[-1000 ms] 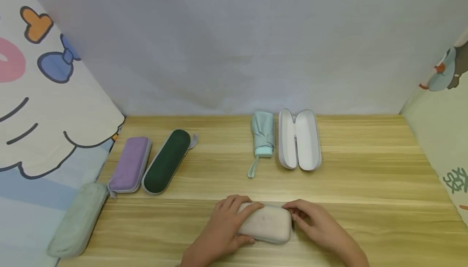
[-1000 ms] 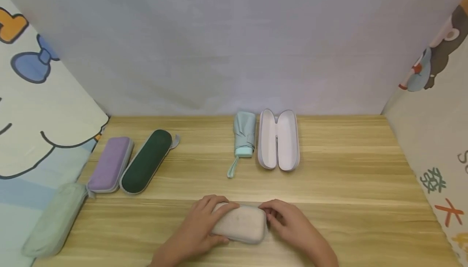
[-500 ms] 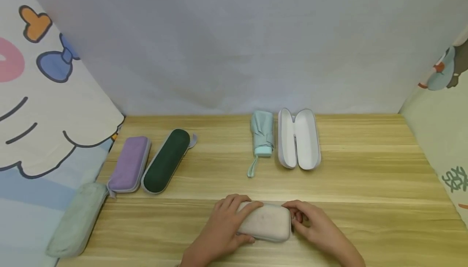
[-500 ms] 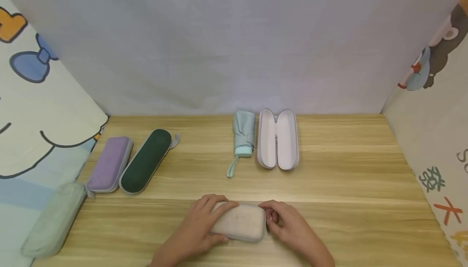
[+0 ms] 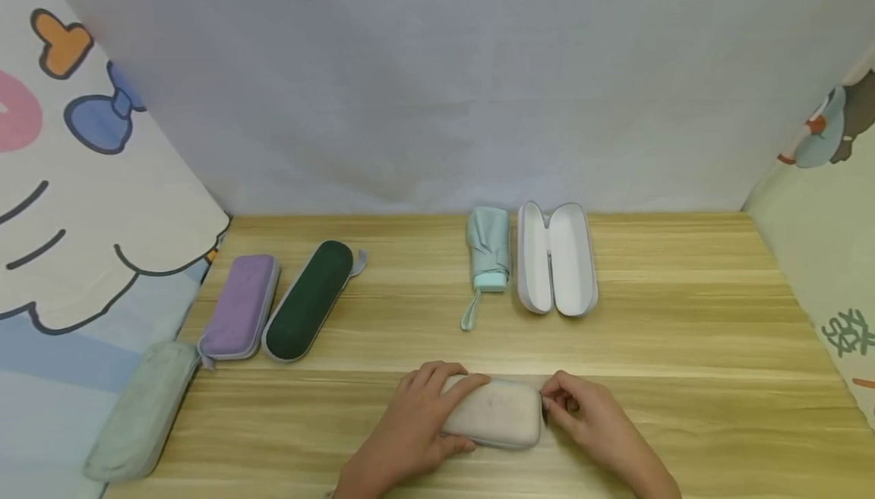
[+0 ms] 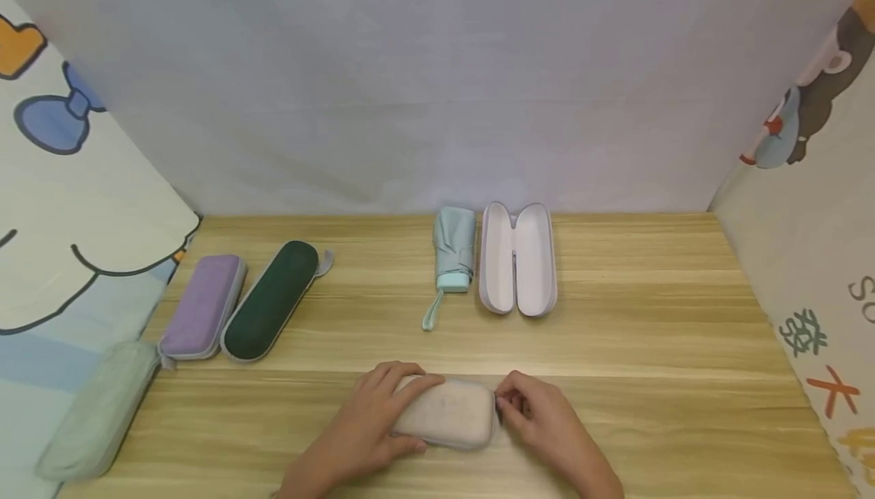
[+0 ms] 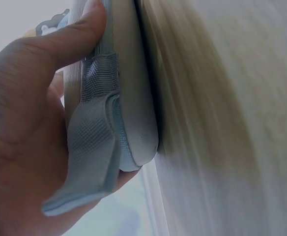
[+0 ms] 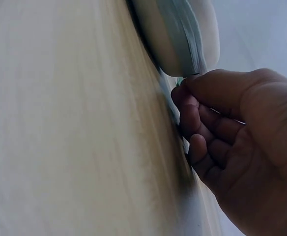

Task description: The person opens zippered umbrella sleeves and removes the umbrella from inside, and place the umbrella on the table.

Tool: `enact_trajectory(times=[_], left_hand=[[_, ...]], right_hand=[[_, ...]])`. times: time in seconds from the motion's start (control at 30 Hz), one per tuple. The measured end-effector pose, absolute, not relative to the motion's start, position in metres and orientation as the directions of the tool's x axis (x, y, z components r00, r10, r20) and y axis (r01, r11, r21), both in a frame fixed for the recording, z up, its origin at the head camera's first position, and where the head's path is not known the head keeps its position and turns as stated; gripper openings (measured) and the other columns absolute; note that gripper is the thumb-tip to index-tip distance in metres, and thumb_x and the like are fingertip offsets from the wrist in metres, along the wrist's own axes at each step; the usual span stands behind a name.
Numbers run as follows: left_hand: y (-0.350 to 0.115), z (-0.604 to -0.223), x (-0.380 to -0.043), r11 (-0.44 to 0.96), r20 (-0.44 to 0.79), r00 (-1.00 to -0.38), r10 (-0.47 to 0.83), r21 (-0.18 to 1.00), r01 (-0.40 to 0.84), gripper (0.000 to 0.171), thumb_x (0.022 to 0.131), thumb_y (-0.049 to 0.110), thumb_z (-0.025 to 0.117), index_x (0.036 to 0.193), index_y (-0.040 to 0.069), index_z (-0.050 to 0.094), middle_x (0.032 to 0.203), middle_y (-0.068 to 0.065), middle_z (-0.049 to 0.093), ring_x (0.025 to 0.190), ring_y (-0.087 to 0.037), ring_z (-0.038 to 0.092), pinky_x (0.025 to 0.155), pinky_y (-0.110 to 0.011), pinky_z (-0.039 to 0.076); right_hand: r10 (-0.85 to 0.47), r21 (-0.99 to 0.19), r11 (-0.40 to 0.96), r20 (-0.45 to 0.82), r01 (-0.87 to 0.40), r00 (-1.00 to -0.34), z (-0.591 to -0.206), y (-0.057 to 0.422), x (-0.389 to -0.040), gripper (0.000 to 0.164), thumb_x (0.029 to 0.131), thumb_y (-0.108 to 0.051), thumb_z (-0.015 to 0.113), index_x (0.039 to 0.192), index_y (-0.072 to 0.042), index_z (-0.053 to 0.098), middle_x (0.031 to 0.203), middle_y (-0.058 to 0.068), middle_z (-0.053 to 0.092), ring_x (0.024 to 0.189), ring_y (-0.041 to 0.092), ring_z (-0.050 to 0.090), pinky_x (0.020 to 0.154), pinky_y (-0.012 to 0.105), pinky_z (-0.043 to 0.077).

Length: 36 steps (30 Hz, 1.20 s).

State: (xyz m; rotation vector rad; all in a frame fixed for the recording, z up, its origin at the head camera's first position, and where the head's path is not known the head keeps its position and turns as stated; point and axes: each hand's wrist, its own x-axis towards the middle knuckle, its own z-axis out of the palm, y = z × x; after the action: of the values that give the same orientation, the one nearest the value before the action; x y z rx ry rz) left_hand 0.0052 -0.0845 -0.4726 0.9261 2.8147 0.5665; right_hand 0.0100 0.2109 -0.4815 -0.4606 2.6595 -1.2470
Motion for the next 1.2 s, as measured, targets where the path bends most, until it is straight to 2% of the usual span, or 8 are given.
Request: enact_trajectory(times=[0.23, 0.53, 0.9, 1.2], left_hand=[[-0.082, -0.472, 0.006, 0.778, -0.007, -0.823, 0.569, 0.329, 0.535, 0.088, 0.087, 0.062, 0.072, 0.161, 0.041, 0.031, 0.146, 0.003, 0.052, 0.135, -0.02, 0.049, 0.104, -0.05, 0.049], [-0.078, -0.473, 0.005, 0.796, -0.023, -0.846, 0.532, 0.353, 0.491, 0.085, 0.09, 0.06, 0.07, 0.162, 0.042, 0.028, 0.148, 0.003, 0.05, 0.138, -0.021, 0.046, 0.108, -0.054, 0.046], [-0.07, -0.473, -0.008, 0.812, -0.028, -0.855, 0.517, 0.33, 0.48, 0.084, 0.092, 0.063, 0.065, 0.163, 0.04, 0.028, 0.148, 0.001, 0.05, 0.139, -0.023, 0.046, 0.108, -0.053, 0.047], [-0.065, -0.474, -0.013, 0.806, -0.006, -0.857, 0.516, 0.344, 0.483, 0.082, 0.094, 0.059, 0.066, 0.163, 0.034, 0.03, 0.148, -0.003, 0.05, 0.137, -0.026, 0.046, 0.105, -0.054, 0.046]], right_hand=[[-0.359, -0.708, 0.658, 0.005, -0.257, -0.933, -0.479, 0.21, 0.012, 0.014, 0.098, -0.009, 0.07, 0.093, -0.021, 0.064, 0.079, -0.017, 0.056, 0.072, -0.007, 0.047, 0.063, 0.02, 0.045], [-0.376, -0.66, 0.66, 0.124, -0.36, -0.918, -0.48, 0.209, 0.022, 0.019, 0.092, -0.004, 0.075, 0.089, -0.02, 0.066, 0.077, -0.019, 0.056, 0.071, -0.01, 0.045, 0.06, 0.019, 0.045], [-0.345, -0.58, 0.737, 0.118, -0.347, -0.931, -0.476, 0.204, 0.032, 0.021, 0.089, -0.007, 0.08, 0.087, -0.022, 0.065, 0.075, -0.02, 0.053, 0.068, -0.009, 0.042, 0.059, 0.019, 0.042], [-0.369, -0.611, 0.707, 0.111, -0.356, -0.923, -0.477, 0.187, 0.034, 0.017, 0.09, -0.011, 0.081, 0.089, -0.021, 0.067, 0.075, -0.019, 0.056, 0.068, -0.01, 0.043, 0.058, 0.018, 0.043]])
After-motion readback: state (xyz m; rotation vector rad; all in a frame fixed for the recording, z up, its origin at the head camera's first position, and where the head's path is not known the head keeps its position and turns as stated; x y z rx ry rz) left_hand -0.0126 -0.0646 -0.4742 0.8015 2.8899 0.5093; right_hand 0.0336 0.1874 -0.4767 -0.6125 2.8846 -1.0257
